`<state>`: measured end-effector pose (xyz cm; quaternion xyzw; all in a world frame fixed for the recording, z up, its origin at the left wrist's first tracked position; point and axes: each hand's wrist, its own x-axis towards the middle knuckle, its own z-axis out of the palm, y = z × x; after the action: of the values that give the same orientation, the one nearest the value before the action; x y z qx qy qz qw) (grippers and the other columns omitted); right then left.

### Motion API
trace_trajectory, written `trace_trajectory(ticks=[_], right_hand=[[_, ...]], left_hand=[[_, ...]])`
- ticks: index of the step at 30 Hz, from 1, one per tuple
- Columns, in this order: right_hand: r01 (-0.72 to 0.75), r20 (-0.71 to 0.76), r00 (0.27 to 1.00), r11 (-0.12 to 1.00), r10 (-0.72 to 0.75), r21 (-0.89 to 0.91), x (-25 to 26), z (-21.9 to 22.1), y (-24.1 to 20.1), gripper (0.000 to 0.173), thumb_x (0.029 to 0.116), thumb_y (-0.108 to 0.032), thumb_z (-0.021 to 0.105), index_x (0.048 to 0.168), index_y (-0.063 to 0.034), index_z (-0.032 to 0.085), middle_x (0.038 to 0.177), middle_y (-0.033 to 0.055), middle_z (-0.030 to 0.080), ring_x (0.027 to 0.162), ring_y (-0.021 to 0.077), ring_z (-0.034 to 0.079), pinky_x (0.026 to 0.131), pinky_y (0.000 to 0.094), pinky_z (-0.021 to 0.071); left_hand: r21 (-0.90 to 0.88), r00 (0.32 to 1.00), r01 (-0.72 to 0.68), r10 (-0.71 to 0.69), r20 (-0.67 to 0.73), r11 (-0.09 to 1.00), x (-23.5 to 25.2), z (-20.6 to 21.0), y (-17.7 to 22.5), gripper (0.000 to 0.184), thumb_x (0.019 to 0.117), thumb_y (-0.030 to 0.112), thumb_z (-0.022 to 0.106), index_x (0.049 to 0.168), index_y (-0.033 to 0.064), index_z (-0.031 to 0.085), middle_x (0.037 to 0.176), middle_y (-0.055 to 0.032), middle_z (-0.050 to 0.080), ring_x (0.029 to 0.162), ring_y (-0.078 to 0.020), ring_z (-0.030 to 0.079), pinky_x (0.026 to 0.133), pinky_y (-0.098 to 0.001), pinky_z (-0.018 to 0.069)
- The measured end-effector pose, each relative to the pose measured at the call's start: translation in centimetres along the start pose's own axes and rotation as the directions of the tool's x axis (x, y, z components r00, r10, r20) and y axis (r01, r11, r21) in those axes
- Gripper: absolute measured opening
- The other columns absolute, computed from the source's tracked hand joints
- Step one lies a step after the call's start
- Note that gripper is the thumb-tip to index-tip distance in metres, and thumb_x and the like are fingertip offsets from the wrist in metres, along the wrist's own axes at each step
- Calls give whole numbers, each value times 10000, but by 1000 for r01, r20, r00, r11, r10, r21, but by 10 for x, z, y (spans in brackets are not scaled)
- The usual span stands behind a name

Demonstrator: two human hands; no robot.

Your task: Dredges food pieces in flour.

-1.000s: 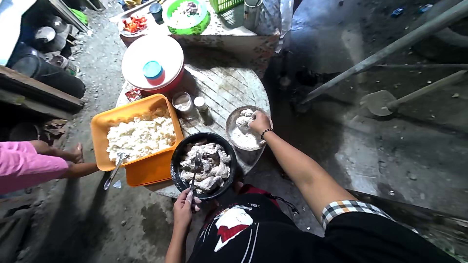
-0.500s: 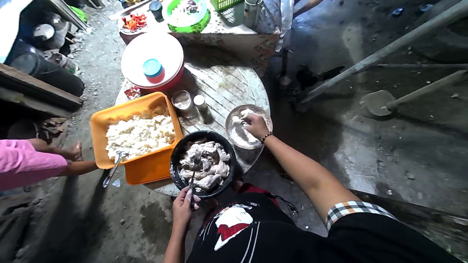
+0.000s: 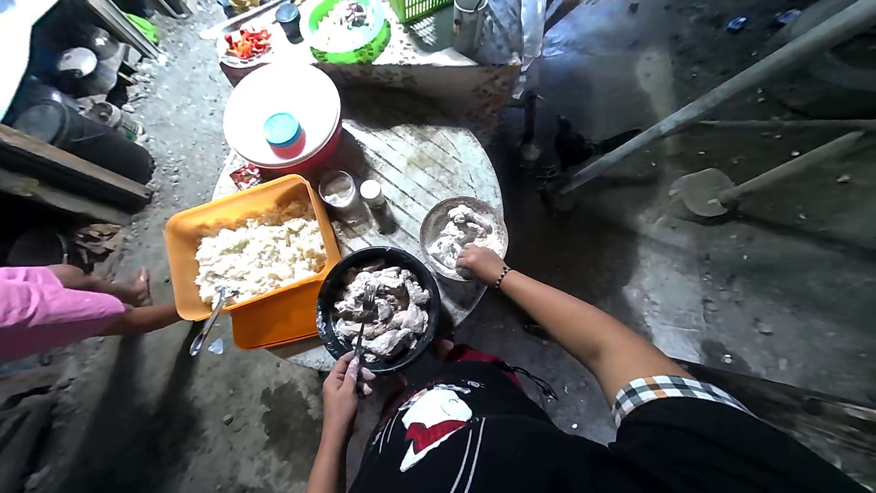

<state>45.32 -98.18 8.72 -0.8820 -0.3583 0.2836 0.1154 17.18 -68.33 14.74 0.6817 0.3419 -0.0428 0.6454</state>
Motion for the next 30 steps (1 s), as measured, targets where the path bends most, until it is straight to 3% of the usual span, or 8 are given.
trace_trajectory(ticks=[5,8,11,16,19,24,26,30], right_hand=[[-60,-96,993,995,67,75,1,1,0,170,945,-69,679,1085,-64,775,1141,148,731,1164,356,657,973,566,533],[-113,-199,960,924,196,366,8,-9,1,230,917,-43,697,1135,-56,771,1155,159,741,1162,332,674,1057,565,498],[-98,-281,891,756,357,647,17,-24,4,257,909,-76,727,1160,-27,752,1117,160,753,1075,286,713,1024,522,537],[-60,-236,819,488,522,871,29,-51,6,275,919,-73,746,1184,-5,723,1127,165,737,988,233,724,914,439,599],[-9,-184,787,309,589,951,30,-64,6,265,948,-83,731,1197,3,705,1092,160,721,879,205,715,803,386,617],[47,-91,738,84,668,995,33,-68,21,310,972,-130,718,1257,-19,668,1081,128,715,853,172,693,774,350,597],[-26,-63,711,117,700,993,34,-62,33,299,979,-158,716,1250,-35,681,1094,135,715,879,188,697,796,372,598],[-270,-154,666,428,730,862,29,-51,56,279,995,-202,692,1226,-48,726,1179,180,726,1069,289,709,979,492,556]], left_hand=[[14,1000,-10,10,12,1000,0,-1,1,297,1098,78,390,1266,-63,590,711,-78,708,507,-110,641,471,-242,547],[23,1000,-17,16,11,1000,1,-1,0,297,1098,80,391,1266,-59,592,713,-72,709,507,-104,639,472,-235,545],[22,1000,-17,17,7,1000,1,0,-1,291,1097,81,402,1259,-62,597,716,-78,711,506,-110,640,474,-239,547],[9,1000,-17,17,10,1000,2,0,-3,291,1099,86,407,1265,-57,598,719,-89,712,507,-118,641,470,-241,544],[13,1000,-12,12,7,1000,0,0,-2,295,1099,88,401,1262,-58,599,719,-87,711,505,-111,638,471,-241,545],[5,1000,-18,18,10,1000,0,-1,-5,290,1097,80,402,1256,-57,603,717,-87,713,504,-114,639,469,-240,545],[-3,1000,-19,19,11,1000,-1,0,-4,283,1096,75,407,1251,-57,602,713,-84,713,502,-110,639,467,-233,542],[-16,1000,-14,14,10,1000,-1,0,-2,285,1098,85,404,1251,-53,601,710,-87,711,496,-107,631,460,-233,534]])
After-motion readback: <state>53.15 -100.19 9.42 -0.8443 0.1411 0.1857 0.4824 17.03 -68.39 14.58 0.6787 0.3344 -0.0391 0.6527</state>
